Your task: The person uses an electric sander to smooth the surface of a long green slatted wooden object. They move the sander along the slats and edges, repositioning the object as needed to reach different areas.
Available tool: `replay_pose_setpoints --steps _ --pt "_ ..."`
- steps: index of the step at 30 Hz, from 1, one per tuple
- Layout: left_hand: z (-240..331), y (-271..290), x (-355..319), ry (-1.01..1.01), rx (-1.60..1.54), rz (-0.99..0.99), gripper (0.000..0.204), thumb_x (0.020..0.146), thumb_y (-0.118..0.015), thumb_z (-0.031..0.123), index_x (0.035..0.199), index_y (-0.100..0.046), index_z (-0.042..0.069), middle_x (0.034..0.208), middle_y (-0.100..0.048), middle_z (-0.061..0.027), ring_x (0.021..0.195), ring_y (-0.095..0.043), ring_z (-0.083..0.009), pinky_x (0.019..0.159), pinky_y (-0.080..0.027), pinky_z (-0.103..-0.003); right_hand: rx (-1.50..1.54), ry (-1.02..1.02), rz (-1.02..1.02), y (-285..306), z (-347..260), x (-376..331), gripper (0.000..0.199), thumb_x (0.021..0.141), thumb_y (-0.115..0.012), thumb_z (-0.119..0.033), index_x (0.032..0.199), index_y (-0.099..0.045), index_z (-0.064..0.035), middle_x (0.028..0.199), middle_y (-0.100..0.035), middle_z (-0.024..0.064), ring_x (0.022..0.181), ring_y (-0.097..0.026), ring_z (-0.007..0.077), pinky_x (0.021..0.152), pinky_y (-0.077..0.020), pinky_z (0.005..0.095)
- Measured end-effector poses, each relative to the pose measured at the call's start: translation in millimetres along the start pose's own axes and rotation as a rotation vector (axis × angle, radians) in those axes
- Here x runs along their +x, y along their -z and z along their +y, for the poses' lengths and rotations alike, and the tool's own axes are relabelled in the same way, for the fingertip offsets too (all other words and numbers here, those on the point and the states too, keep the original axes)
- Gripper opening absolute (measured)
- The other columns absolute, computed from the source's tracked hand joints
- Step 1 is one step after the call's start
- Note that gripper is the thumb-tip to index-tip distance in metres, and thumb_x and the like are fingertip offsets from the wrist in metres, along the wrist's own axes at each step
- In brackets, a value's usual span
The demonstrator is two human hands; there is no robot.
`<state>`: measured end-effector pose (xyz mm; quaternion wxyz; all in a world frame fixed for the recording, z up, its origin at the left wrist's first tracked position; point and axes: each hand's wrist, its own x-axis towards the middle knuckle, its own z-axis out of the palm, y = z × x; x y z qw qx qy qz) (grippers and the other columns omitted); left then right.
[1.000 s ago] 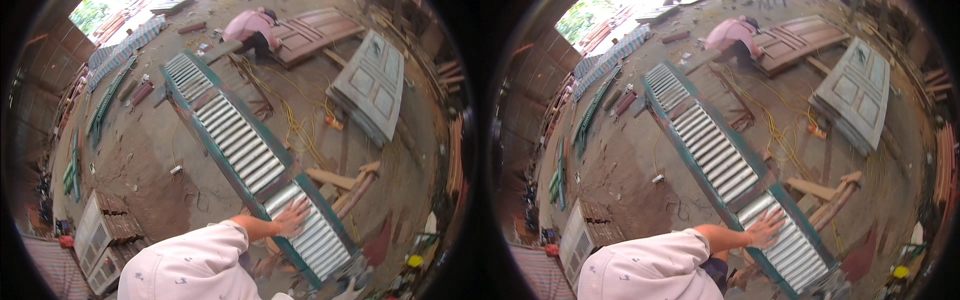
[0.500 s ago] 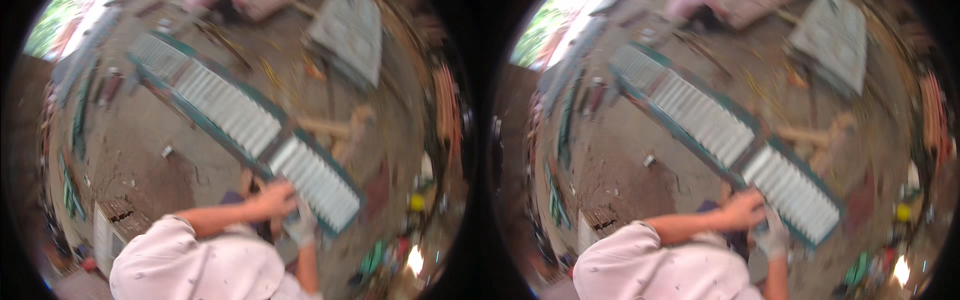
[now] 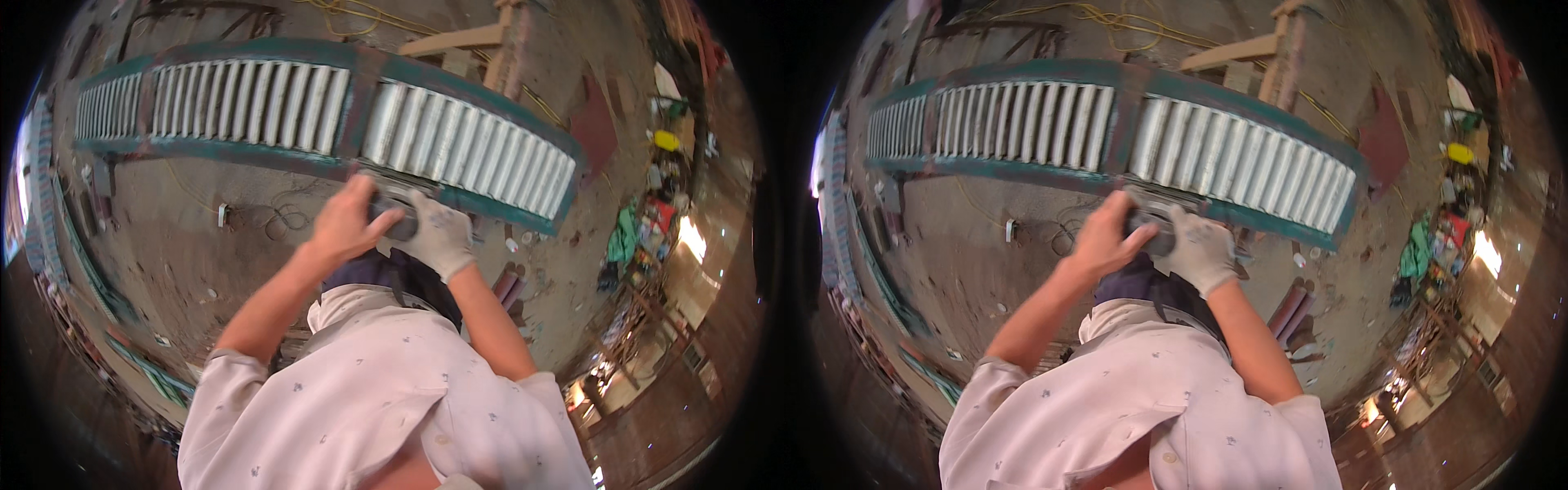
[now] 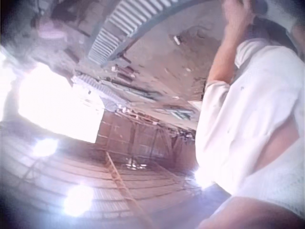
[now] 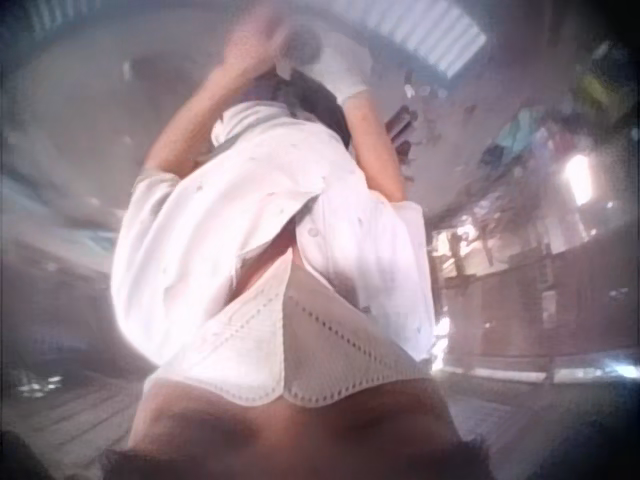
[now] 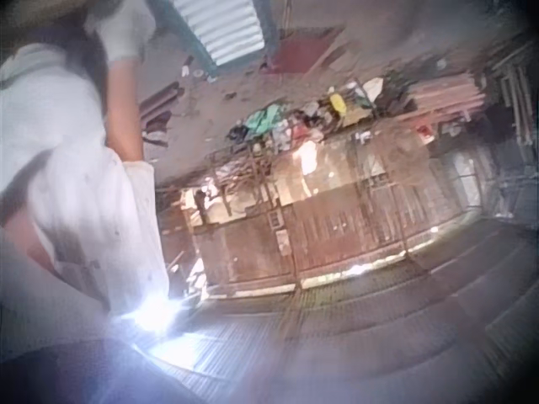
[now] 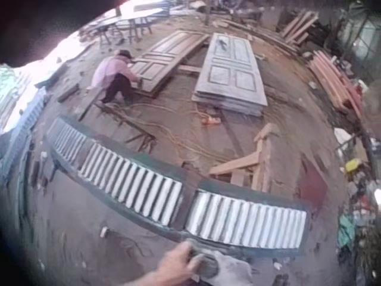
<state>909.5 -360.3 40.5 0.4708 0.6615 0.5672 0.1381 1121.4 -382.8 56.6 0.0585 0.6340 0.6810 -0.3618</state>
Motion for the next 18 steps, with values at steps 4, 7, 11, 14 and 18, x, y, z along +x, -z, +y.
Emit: replay_pose_setpoints --steps 4,7,11,14,18 --pt "6 58 9 -0.128 0.372 -0.245 0.091 0.068 -0.104 0.024 0.146 -0.061 0.005 0.135 -0.064 -0.018 0.129 -0.066 -0.0412 0.11 -0.055 -0.049 0.01 0.066 -0.019 -9 -26 34 0.059 0.084 -0.087 -0.046 0.121 -0.06 -0.0087 0.101 -0.082 0.019 0.096 -0.082 0.0383 0.082 -0.0631 0.0514" --pt "-12 53 28 -0.233 0.418 -0.273 0.081 0.069 -0.099 0.016 0.141 -0.065 0.005 0.127 -0.073 -0.0189 0.123 -0.071 -0.0409 0.107 -0.057 -0.049 0.012 0.025 -0.002 -14 -13 31 0.058 0.083 -0.087 -0.047 0.12 -0.062 -0.009 0.099 -0.082 0.0197 0.094 -0.082 0.0388 0.081 -0.0636 0.052" --pt "11 -14 30 -0.269 0.342 -0.278 0.074 0.071 -0.094 0.012 0.138 -0.066 0.002 0.126 -0.074 -0.0207 0.121 -0.072 -0.0408 0.105 -0.059 -0.05 0.03 -0.073 -0.071 21 33 0 0.061 0.078 -0.09 -0.052 0.117 -0.066 -0.0118 0.097 -0.083 0.0185 0.093 -0.083 0.0378 0.081 -0.0631 0.0521" --pt "49 -67 37 -0.27 0.248 -0.309 0.057 0.074 -0.086 0.005 0.127 -0.067 0.001 0.118 -0.074 -0.0199 0.117 -0.073 -0.0406 0.102 -0.06 -0.048 -0.016 -0.088 -0.052 42 80 -29 0.063 0.075 -0.095 -0.05 0.117 -0.064 -0.0148 0.096 -0.083 0.015 0.093 -0.083 0.0359 0.08 -0.0631 0.05" --pt "70 -107 38 -0.293 0.211 -0.258 0.04 0.078 -0.078 -0.001 0.116 -0.065 0.001 0.112 -0.072 -0.0188 0.112 -0.073 -0.0415 0.097 -0.06 -0.049 -0.088 -0.096 -0.054 43 120 -43 0.069 0.075 -0.093 -0.059 0.119 -0.064 -0.0151 0.096 -0.083 0.0139 0.093 -0.082 0.0345 0.081 -0.0622 0.049"
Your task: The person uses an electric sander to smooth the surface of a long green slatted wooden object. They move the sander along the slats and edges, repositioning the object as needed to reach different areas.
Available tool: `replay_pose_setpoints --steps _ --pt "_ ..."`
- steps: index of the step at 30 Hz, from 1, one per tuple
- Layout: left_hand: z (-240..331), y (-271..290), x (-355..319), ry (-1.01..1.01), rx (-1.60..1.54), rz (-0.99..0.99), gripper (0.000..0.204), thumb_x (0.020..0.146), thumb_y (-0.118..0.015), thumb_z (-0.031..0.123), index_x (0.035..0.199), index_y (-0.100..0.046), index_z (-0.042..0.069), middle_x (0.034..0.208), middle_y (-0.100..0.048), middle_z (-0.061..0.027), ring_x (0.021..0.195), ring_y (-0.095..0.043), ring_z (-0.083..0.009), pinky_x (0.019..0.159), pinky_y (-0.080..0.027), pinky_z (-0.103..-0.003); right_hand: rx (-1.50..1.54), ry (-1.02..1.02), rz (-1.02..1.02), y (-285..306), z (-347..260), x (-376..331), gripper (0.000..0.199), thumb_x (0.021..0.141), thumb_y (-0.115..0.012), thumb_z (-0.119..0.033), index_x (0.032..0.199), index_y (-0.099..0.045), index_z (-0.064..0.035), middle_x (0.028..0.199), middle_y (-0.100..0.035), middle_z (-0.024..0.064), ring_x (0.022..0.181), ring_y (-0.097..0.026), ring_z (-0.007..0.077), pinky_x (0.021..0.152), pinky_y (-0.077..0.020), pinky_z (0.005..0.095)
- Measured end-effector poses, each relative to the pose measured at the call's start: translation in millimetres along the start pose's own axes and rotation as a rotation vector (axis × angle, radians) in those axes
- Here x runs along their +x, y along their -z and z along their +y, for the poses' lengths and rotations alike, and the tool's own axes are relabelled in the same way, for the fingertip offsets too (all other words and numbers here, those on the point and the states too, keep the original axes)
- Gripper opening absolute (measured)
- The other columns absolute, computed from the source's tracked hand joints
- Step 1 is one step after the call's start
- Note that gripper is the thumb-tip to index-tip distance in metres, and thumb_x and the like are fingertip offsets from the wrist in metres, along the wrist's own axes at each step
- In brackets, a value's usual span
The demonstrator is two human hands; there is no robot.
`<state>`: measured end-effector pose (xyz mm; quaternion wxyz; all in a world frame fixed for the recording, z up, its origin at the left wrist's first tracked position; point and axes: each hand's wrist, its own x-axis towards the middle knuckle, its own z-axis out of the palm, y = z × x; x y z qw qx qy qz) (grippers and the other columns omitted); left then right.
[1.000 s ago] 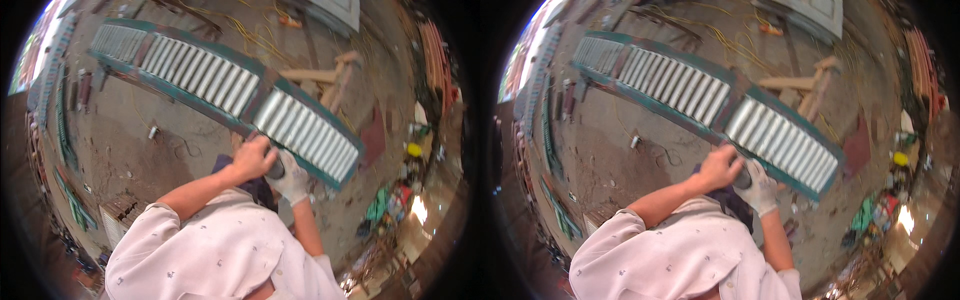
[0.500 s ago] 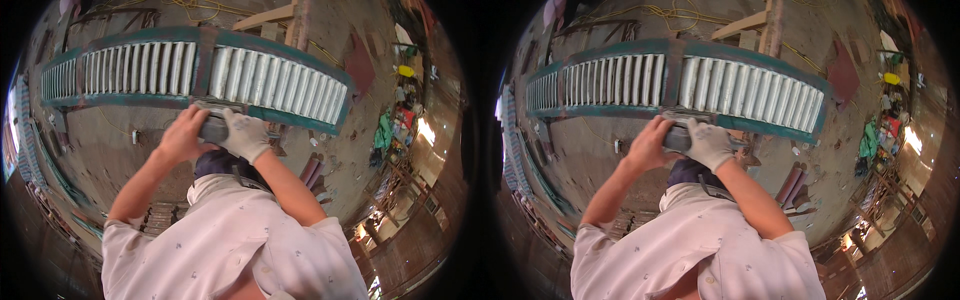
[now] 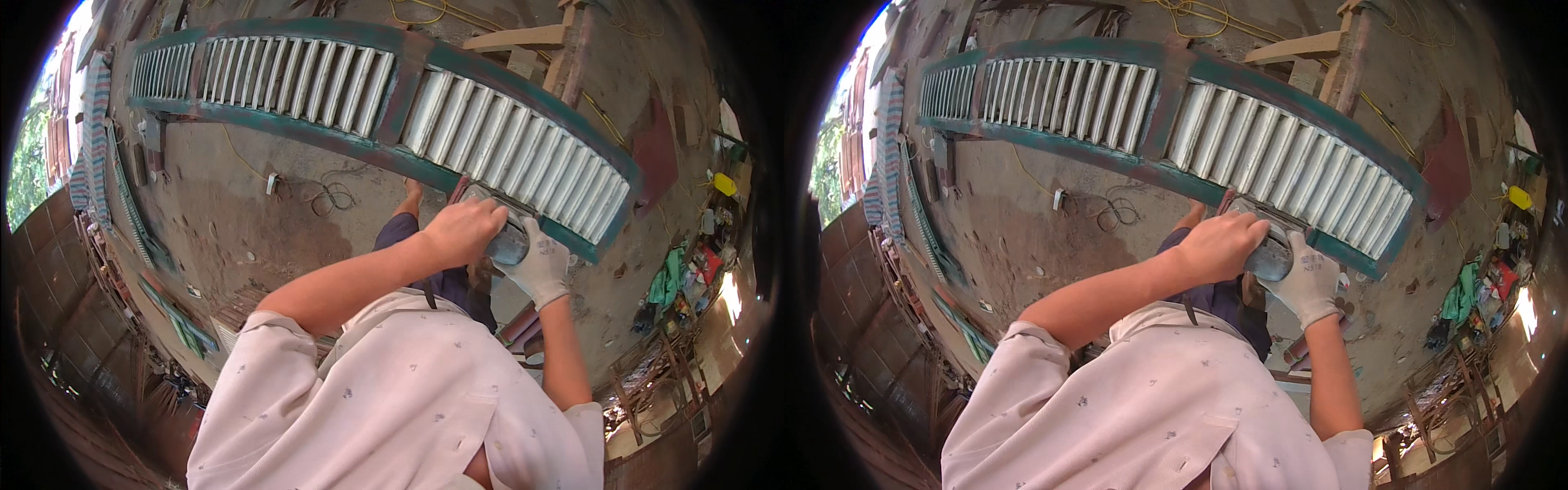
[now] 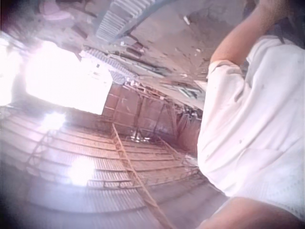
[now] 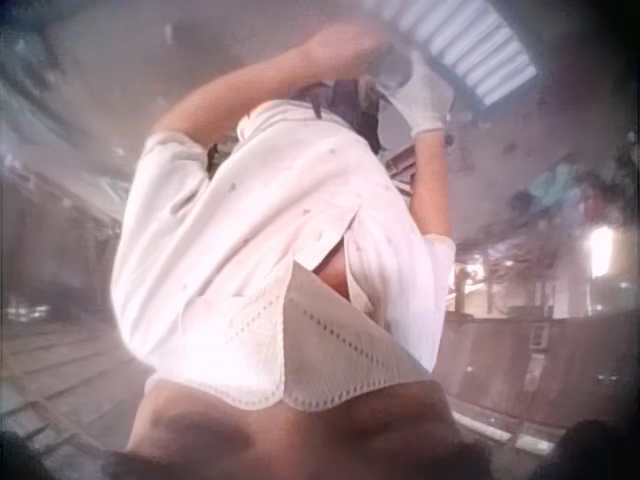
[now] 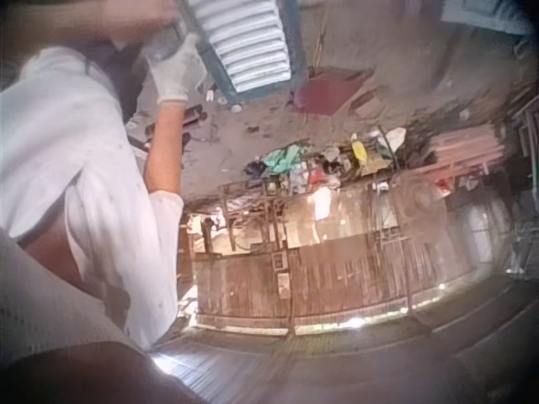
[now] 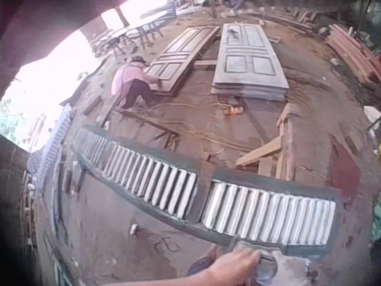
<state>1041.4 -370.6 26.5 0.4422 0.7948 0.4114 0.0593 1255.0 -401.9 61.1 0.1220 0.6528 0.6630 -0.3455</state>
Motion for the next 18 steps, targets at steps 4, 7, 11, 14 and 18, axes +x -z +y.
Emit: replay_pose_setpoints --steps 4,7,11,14,18 --pt "-23 27 -26 0.081 -0.024 0.03 0.056 0.076 -0.084 0.0 0.128 -0.066 0.003 0.115 -0.073 -0.0174 0.116 -0.072 -0.0409 0.099 -0.06 -0.049 -0.005 0.049 -0.014 -10 -33 18 0.071 0.074 -0.094 -0.055 0.124 -0.064 -0.0158 0.096 -0.082 0.0145 0.093 -0.082 0.0365 0.08 -0.0624 0.0481" --pt "-61 78 -63 0.168 0.052 0.067 0.066 0.073 -0.088 0.001 0.136 -0.067 0.004 0.121 -0.074 -0.0159 0.12 -0.072 -0.0398 0.101 -0.06 -0.048 0.027 0.071 -0.069 -16 -102 49 0.065 0.076 -0.093 -0.052 0.119 -0.063 -0.0136 0.095 -0.082 0.0175 0.092 -0.082 0.0375 0.08 -0.0632 0.0488" --pt "-122 143 -106 0.24 0.125 0.114 0.073 0.07 -0.091 0.003 0.14 -0.069 0.009 0.124 -0.074 -0.0135 0.122 -0.072 -0.0384 0.102 -0.06 -0.047 0.083 0.152 -0.089 -40 -195 95 0.057 0.085 -0.087 -0.05 0.113 -0.06 -0.0075 0.091 -0.082 0.0191 0.086 -0.083 0.0362 0.073 -0.0646 0.0485" --pt "-148 189 -124 0.312 0.17 0.056 0.076 0.068 -0.092 0.002 0.14 -0.069 0.01 0.122 -0.074 -0.0122 0.117 -0.073 -0.0396 0.098 -0.061 -0.048 0.085 0.207 -0.081 -38 -250 114 0.047 0.091 -0.08 -0.037 0.117 -0.062 -0.0027 0.091 -0.083 0.0198 0.083 -0.084 0.0357 0.073 -0.0659 0.0482" --pt "-153 180 -120 0.264 0.157 0.044 0.076 0.068 -0.092 0.002 0.139 -0.069 0.008 0.123 -0.074 -0.0138 0.114 -0.074 -0.0402 0.097 -0.062 -0.048 0.099 0.192 -0.038 -38 -241 108 0.052 0.09 -0.082 -0.045 0.117 -0.062 -0.0058 0.089 -0.083 0.0171 0.083 -0.084 0.0339 0.075 -0.065 0.0482"
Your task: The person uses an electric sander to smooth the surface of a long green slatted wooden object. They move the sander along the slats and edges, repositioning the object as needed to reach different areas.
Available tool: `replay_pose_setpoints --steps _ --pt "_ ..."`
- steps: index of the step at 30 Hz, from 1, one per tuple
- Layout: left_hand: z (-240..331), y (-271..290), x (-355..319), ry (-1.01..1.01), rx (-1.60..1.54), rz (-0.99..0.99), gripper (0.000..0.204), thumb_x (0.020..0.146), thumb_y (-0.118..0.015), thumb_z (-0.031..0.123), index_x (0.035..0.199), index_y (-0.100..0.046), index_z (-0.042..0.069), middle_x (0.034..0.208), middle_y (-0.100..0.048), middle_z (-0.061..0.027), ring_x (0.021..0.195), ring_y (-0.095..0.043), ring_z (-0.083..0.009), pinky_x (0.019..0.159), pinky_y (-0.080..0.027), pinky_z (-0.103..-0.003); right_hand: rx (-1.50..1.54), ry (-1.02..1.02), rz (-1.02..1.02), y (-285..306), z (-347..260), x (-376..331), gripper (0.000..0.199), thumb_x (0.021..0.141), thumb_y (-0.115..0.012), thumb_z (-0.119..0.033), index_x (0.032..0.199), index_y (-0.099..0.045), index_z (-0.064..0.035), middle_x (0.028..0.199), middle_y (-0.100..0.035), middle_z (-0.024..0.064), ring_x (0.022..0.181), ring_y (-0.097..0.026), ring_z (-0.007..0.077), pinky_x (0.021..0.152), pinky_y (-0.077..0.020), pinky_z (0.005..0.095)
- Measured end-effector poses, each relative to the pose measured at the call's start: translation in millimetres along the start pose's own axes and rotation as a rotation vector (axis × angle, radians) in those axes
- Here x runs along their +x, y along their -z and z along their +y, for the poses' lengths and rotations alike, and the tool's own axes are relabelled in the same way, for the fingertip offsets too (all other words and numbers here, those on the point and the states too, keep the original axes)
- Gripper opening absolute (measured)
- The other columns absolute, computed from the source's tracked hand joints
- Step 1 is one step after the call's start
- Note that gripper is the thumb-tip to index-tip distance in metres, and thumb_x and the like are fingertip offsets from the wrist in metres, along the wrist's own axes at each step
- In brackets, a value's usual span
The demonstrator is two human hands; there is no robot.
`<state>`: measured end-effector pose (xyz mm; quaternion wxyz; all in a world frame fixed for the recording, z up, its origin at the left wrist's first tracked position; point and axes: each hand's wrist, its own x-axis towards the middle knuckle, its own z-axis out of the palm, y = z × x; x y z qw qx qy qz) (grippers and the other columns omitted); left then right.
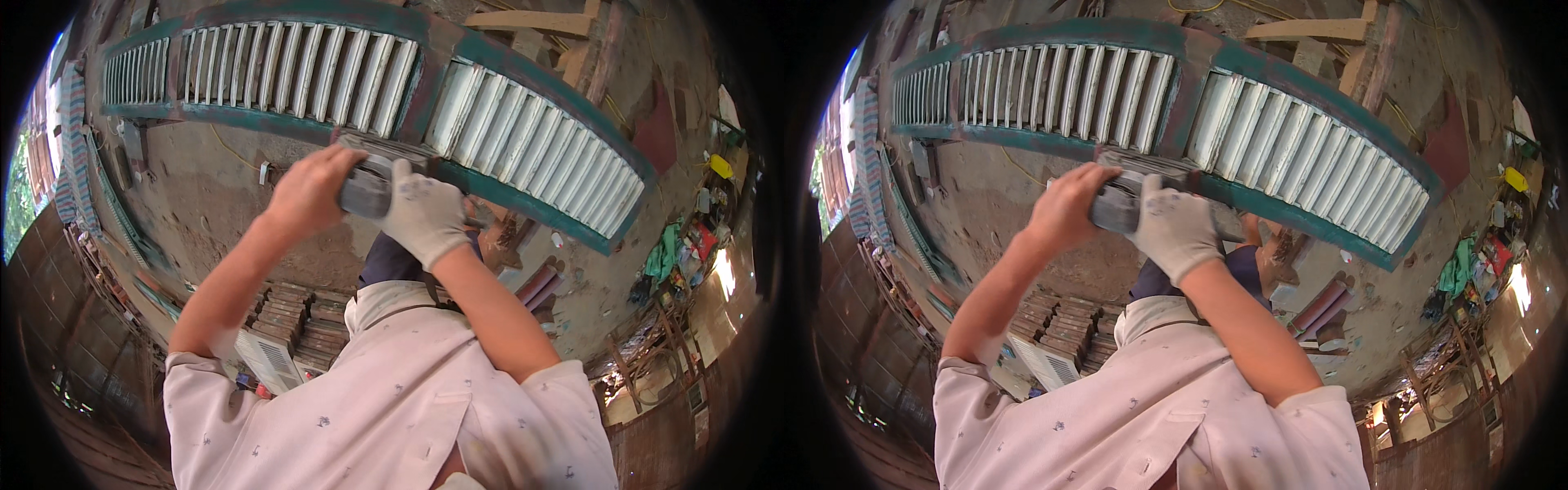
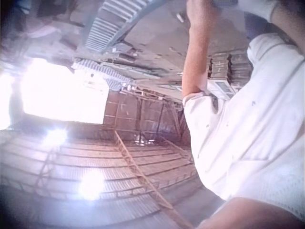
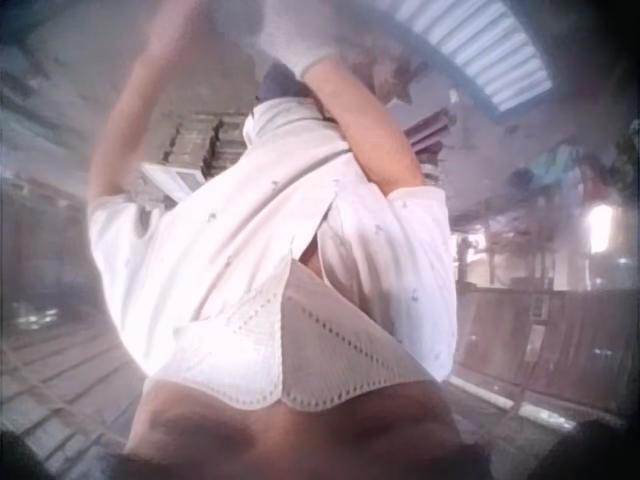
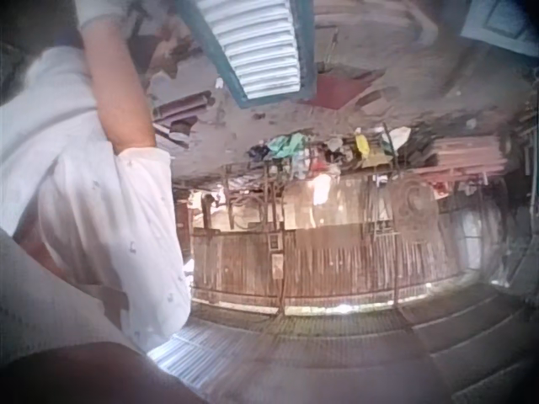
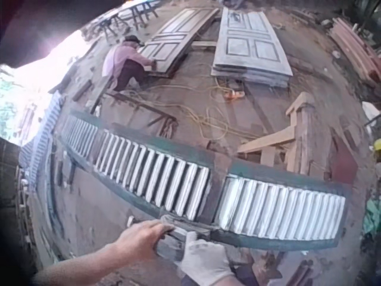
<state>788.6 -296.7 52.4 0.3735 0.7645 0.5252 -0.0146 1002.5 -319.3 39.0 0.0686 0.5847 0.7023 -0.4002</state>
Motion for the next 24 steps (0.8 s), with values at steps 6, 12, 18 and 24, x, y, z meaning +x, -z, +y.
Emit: replay_pose_setpoints --steps 6,12,18,24 --pt "43 -40 12 -0.064 -0.079 -0.005 0.063 0.076 -0.084 0.003 0.137 -0.069 0.005 0.119 -0.074 -0.0152 0.111 -0.074 -0.0394 0.095 -0.062 -0.047 -0.079 -0.082 -0.078 25 46 -39 0.055 0.088 -0.084 -0.051 0.112 -0.06 -0.0079 0.088 -0.082 0.0154 0.081 -0.083 0.0338 0.076 -0.065 0.046" --pt "7 -1 8 -0.025 -0.008 -0.034 0.077 0.068 -0.091 0.004 0.141 -0.068 0.009 0.122 -0.075 -0.0148 0.112 -0.074 -0.0401 0.094 -0.062 -0.049 -0.008 0.021 -0.01 2 12 -4 0.044 0.092 -0.078 -0.037 0.117 -0.063 -0.0043 0.087 -0.081 0.0165 0.079 -0.083 0.0323 0.069 -0.0627 0.0457" --pt "36 -15 11 0.044 0.016 -0.058 0.074 0.069 -0.091 0.006 0.14 -0.069 0.009 0.12 -0.074 -0.0141 0.113 -0.073 -0.0411 0.094 -0.061 -0.05 -0.039 0.051 0.027 -7 37 -20 0.048 0.091 -0.077 -0.037 0.122 -0.064 -0.0032 0.088 -0.081 0.0163 0.081 -0.083 0.033 0.072 -0.0628 0.0457" --pt "102 -66 33 -0.039 -0.036 -0.065 0.076 0.068 -0.091 0.005 0.14 -0.068 0.008 0.122 -0.075 -0.014 0.112 -0.074 -0.0419 0.093 -0.062 -0.05 0.017 0.002 0.036 19 111 -73 0.056 0.088 -0.084 -0.044 0.123 -0.064 -0.0045 0.093 -0.083 0.0137 0.087 -0.083 0.0324 0.075 -0.0635 0.0468"
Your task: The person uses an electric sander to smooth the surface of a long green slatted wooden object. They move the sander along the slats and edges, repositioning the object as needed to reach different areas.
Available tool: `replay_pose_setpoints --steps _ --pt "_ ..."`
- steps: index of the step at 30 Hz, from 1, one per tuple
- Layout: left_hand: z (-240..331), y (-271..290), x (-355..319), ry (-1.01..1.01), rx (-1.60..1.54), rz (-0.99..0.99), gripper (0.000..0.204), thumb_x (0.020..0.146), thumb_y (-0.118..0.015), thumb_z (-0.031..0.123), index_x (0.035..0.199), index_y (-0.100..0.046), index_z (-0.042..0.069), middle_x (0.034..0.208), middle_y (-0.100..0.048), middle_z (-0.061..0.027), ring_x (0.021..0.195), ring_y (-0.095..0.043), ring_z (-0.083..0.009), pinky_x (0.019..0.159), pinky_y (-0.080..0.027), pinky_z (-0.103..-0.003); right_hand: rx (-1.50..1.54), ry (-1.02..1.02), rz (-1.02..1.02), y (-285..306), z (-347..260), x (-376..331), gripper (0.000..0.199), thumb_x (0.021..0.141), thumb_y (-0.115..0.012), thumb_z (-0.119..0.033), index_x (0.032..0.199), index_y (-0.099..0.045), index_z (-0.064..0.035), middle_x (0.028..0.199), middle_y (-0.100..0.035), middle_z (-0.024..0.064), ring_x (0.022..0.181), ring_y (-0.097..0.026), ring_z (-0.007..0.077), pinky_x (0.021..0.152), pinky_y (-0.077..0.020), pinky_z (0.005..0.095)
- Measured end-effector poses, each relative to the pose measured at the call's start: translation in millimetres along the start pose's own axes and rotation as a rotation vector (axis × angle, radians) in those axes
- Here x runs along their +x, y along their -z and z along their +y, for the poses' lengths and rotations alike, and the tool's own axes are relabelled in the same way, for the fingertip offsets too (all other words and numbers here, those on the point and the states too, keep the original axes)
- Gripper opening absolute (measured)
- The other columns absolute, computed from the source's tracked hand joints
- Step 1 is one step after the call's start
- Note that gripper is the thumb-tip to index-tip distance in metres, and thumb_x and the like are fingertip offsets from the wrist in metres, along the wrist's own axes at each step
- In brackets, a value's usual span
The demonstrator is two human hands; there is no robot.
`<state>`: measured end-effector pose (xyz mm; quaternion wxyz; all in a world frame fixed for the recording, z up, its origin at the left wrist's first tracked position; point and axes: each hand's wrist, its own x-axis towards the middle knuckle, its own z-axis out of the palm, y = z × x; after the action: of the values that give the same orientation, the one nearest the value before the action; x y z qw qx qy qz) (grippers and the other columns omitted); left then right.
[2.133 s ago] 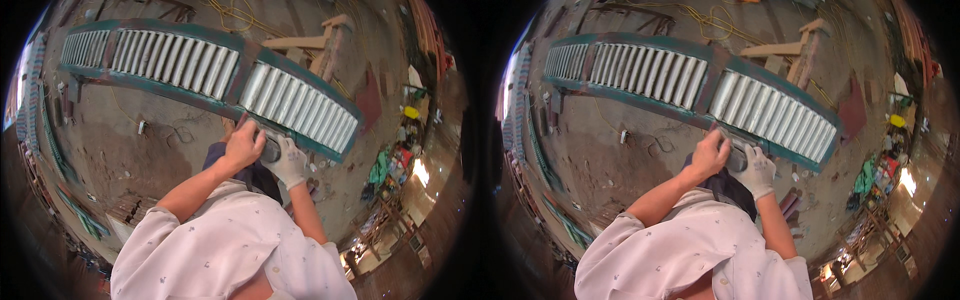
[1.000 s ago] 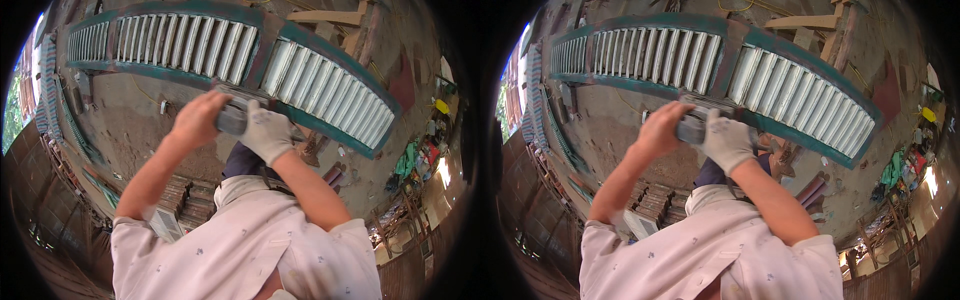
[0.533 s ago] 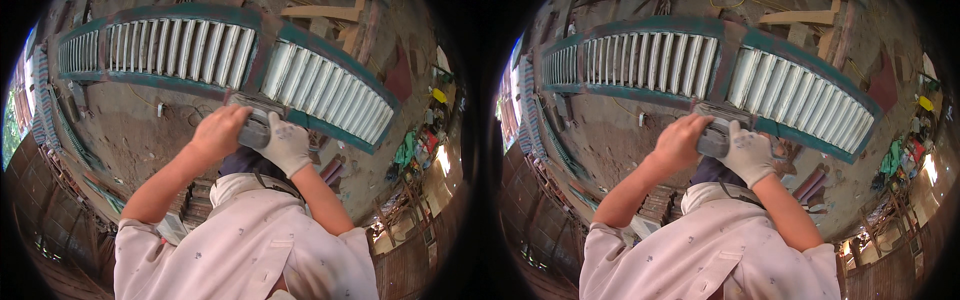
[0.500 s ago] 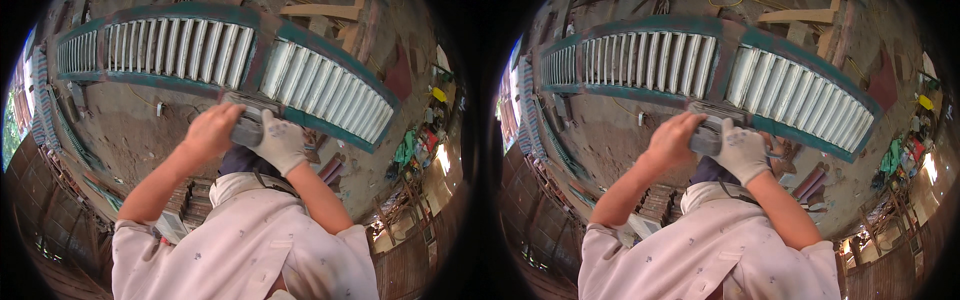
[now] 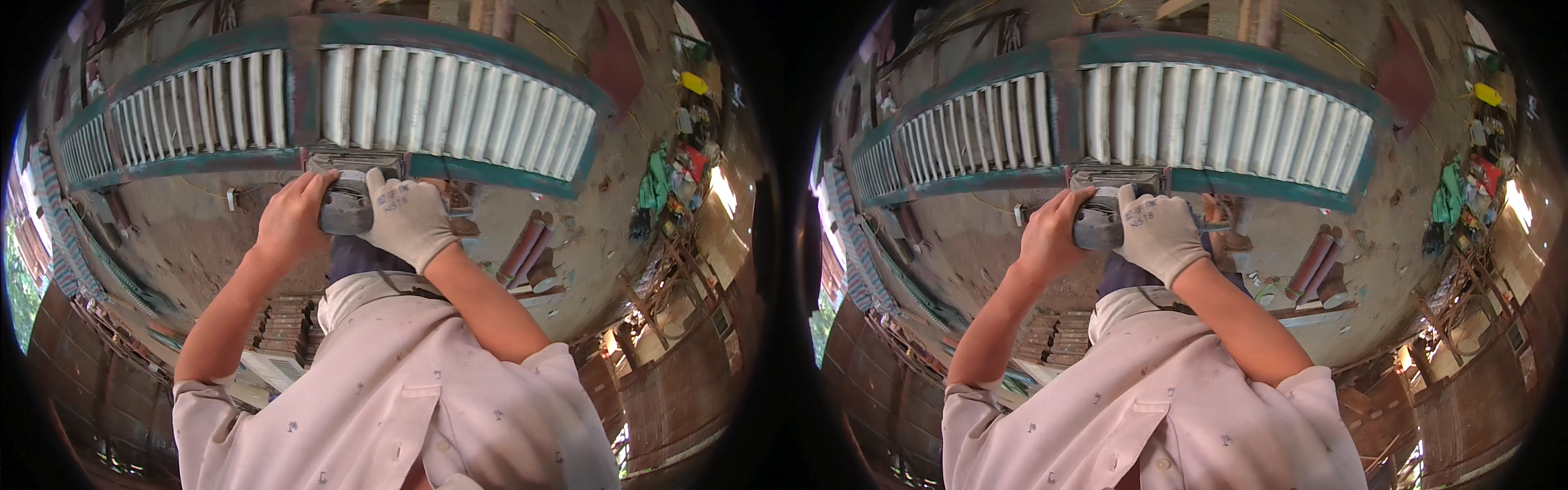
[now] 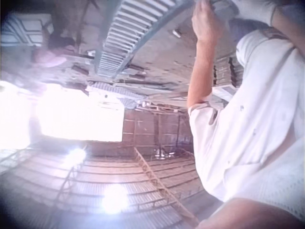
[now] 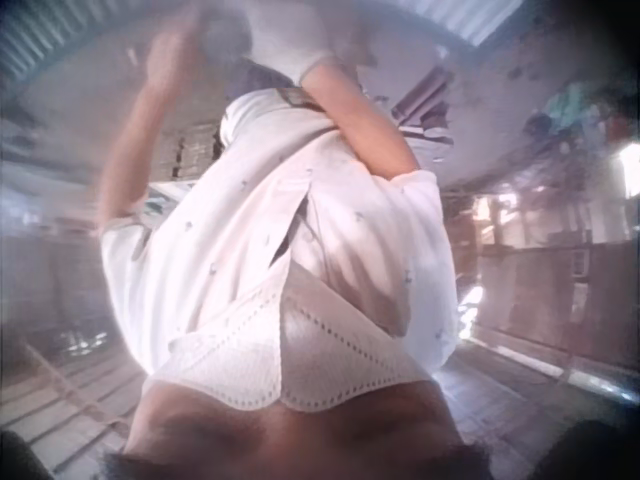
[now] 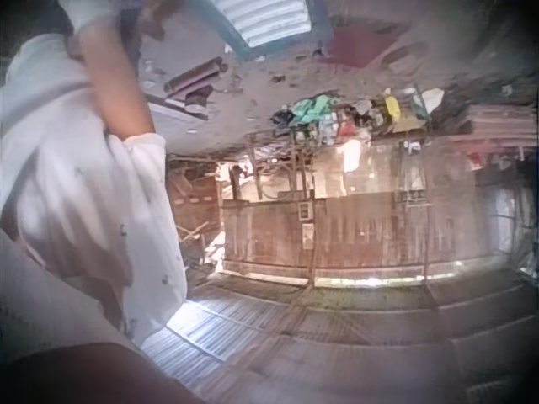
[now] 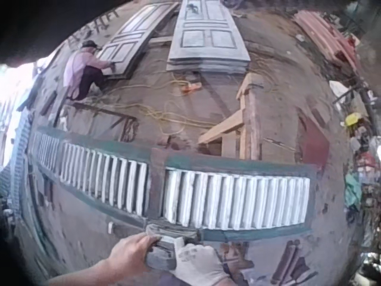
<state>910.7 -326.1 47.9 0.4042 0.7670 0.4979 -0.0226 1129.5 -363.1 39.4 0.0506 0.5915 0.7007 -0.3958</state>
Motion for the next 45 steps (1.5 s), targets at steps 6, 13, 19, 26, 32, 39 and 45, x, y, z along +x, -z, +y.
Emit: replay_pose_setpoints --steps 6,13,19,26,32,39,45 --pt "77 -53 34 -0.087 0.002 -0.041 0.066 0.073 -0.085 0.001 0.136 -0.068 0.003 0.117 -0.074 -0.0151 0.107 -0.075 -0.0406 0.092 -0.062 -0.049 0.001 -0.089 -0.052 32 83 -54 0.059 0.086 -0.085 -0.051 0.119 -0.062 -0.0075 0.092 -0.082 0.0153 0.088 -0.082 0.0349 0.078 -0.0632 0.0477" --pt "157 -130 69 -0.197 -0.066 -0.046 0.072 0.073 -0.085 0.008 0.142 -0.064 0.0 0.12 -0.075 -0.0194 0.11 -0.076 -0.042 0.095 -0.062 -0.051 -0.08 -0.102 0.002 59 184 -115 0.045 0.083 -0.085 -0.036 0.111 -0.06 -0.0108 0.088 -0.08 0.0168 0.088 -0.082 0.0368 0.077 -0.0624 0.0507" --pt "230 -183 102 -0.282 -0.095 -0.048 0.041 0.083 -0.073 0.005 0.121 -0.063 -0.002 0.105 -0.073 -0.0195 0.088 -0.079 -0.0401 0.076 -0.065 -0.049 -0.157 -0.173 0.021 77 260 -167 0.055 0.079 -0.087 -0.029 0.127 -0.064 -0.016 0.094 -0.081 0.0155 0.091 -0.081 0.0375 0.079 -0.0617 0.0499" --pt "207 -171 95 -0.232 -0.075 -0.091 0.04 0.087 -0.069 0.002 0.126 -0.063 -0.001 0.106 -0.074 -0.0189 0.093 -0.079 -0.0403 0.08 -0.065 -0.049 -0.179 -0.203 -0.021 73 233 -153 0.06 0.077 -0.092 -0.035 0.124 -0.062 -0.0145 0.094 -0.08 0.0178 0.092 -0.081 0.0384 0.081 -0.0621 0.0504" --pt "91 -72 39 -0.149 0.008 -0.02 0.074 0.071 -0.091 0.006 0.14 -0.067 0.005 0.123 -0.078 -0.0187 0.113 -0.077 -0.0397 0.095 -0.063 -0.047 0.009 -0.104 -0.057 31 106 -68 0.045 0.084 -0.085 -0.031 0.112 -0.061 -0.0055 0.088 -0.081 0.0191 0.087 -0.083 0.0366 0.076 -0.0636 0.0507" --pt "68 -40 32 -0.06 0.075 -0.078 0.079 0.069 -0.095 0.014 0.142 -0.066 0.005 0.126 -0.078 -0.0175 0.116 -0.076 -0.0399 0.098 -0.063 -0.048 0.028 -0.002 -0.042 24 74 -44 0.048 0.088 -0.082 -0.04 0.117 -0.064 -0.0054 0.092 -0.082 0.0152 0.087 -0.083 0.0331 0.077 -0.0626 0.0476" --pt "136 -94 59 -0.103 0.019 -0.095 0.076 0.071 -0.094 0.014 0.14 -0.066 0.004 0.127 -0.077 -0.0187 0.114 -0.076 -0.0417 0.096 -0.063 -0.05 -0.024 -0.082 -0.04 47 153 -92 0.039 0.09 -0.078 -0.035 0.116 -0.064 -0.0095 0.09 -0.082 0.0153 0.087 -0.083 0.0341 0.076 -0.0629 0.0496"
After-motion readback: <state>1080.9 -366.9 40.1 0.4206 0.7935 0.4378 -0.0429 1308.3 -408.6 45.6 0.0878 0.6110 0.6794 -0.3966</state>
